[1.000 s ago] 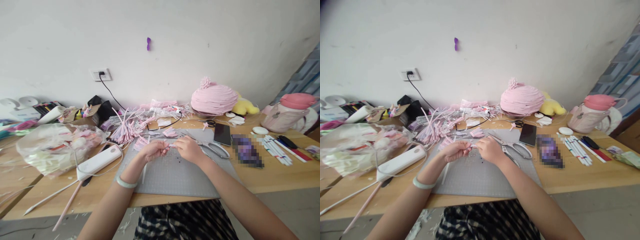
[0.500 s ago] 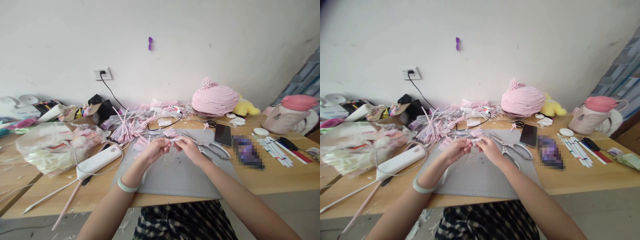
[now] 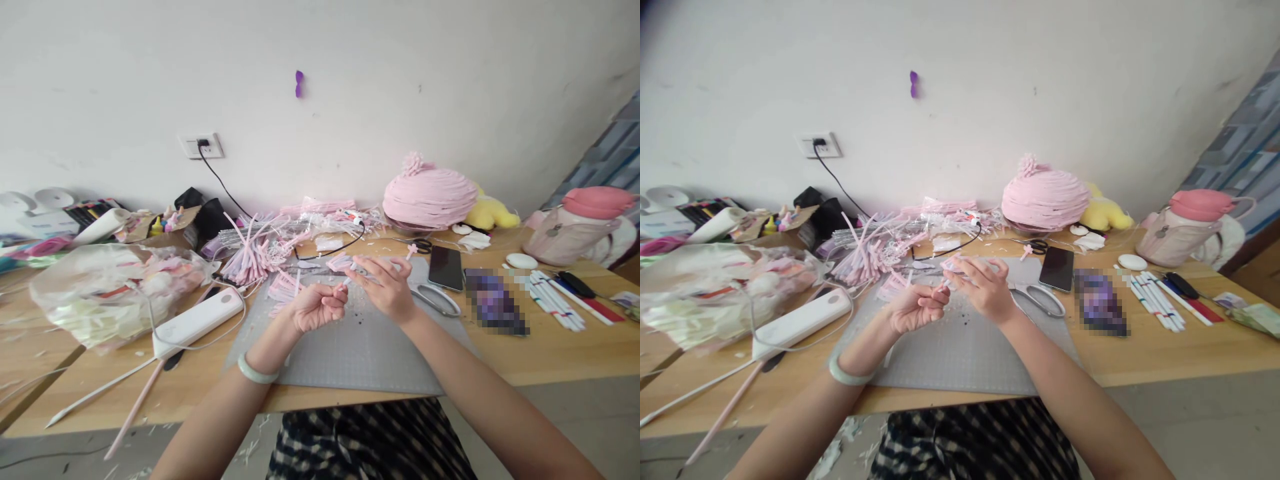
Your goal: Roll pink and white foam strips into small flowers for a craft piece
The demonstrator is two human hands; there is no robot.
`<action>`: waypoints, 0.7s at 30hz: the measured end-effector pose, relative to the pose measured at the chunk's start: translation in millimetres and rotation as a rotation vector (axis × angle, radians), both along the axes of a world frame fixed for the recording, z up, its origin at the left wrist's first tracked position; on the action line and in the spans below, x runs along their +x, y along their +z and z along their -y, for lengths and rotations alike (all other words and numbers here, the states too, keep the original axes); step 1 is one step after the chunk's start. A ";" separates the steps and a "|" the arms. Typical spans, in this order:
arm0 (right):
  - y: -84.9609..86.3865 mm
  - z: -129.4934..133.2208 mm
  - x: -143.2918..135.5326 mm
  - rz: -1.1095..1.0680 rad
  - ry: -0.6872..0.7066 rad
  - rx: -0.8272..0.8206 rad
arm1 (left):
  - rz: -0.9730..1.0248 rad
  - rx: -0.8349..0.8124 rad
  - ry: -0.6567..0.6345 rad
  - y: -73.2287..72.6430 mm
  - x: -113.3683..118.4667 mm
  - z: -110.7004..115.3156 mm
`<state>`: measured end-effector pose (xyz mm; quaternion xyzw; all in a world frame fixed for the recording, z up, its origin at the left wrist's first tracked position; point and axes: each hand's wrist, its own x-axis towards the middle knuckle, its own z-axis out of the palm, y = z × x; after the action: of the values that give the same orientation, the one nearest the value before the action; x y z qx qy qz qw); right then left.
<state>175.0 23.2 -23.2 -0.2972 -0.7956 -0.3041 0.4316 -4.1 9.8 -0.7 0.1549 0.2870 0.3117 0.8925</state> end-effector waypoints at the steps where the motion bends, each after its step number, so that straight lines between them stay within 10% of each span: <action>1: 0.3 -0.2 0.3 -0.007 -0.009 0.008 | -0.006 0.012 -0.004 -0.3 0.2 0.2; 8: 2.0 -5.4 2.3 0.032 0.027 -0.255 | -0.166 0.252 0.040 -6.6 -1.3 -6.0; 17: -2.6 -11.6 -7.7 -0.667 0.686 -1.808 | -1.037 1.282 0.303 -14.8 -5.8 -3.5; 21: -4.3 -8.4 -11.1 -0.651 0.687 -1.625 | -0.854 1.163 0.485 -14.4 -2.5 -1.4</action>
<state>163.9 31.6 -27.5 -0.3268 -0.6483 0.5864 0.3593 -6.6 11.2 -15.1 0.6399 0.4228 0.5132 0.3852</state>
